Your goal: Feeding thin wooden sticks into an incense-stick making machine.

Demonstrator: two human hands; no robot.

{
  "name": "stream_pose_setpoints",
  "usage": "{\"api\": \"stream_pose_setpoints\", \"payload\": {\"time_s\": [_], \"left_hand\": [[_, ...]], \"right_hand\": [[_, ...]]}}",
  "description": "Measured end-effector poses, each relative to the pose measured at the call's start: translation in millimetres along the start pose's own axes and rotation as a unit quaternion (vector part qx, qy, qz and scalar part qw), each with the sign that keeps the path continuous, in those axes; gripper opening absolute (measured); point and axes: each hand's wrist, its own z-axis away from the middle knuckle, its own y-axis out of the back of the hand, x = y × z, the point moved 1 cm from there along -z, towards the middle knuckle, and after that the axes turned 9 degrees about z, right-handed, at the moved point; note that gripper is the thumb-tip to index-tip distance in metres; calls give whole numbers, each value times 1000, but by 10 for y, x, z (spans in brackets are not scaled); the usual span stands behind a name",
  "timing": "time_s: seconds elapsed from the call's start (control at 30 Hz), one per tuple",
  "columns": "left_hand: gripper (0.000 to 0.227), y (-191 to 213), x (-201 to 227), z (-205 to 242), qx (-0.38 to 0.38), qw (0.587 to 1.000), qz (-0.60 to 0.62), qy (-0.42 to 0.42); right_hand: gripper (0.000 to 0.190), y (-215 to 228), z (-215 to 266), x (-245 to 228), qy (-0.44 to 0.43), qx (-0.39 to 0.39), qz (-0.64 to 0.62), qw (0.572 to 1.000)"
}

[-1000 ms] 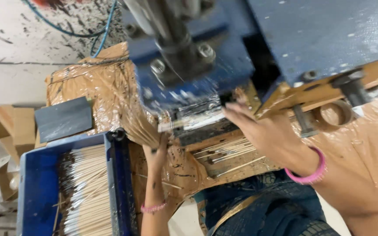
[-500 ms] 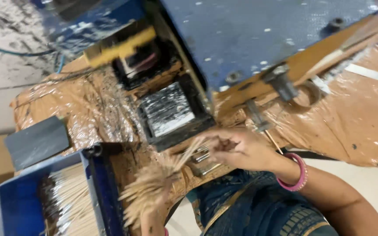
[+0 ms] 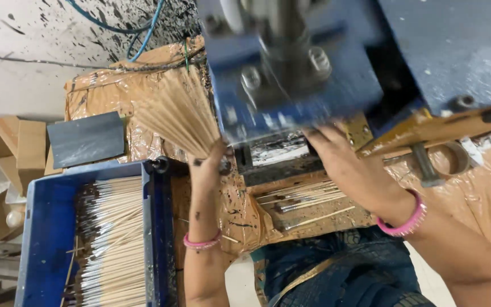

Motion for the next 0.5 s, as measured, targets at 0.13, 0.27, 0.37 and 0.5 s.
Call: {"api": "stream_pose_setpoints", "payload": {"time_s": [0.13, 0.27, 0.37, 0.5], "left_hand": [[38, 115, -526, -273, -81, 986, 113, -91], [33, 47, -350, -224, -5, 996, 25, -90], [29, 148, -549, -237, -56, 985, 146, -70], [27, 187, -505, 44, -13, 976, 213, -35]], "right_hand": [[43, -187, 214, 29, -66, -147, 1, 987], [48, 222, -103, -22, 41, 49, 120, 991], [49, 343, -182, 3, 43, 147, 9, 988], [38, 26, 171, 85, -27, 30, -149, 988]]}}
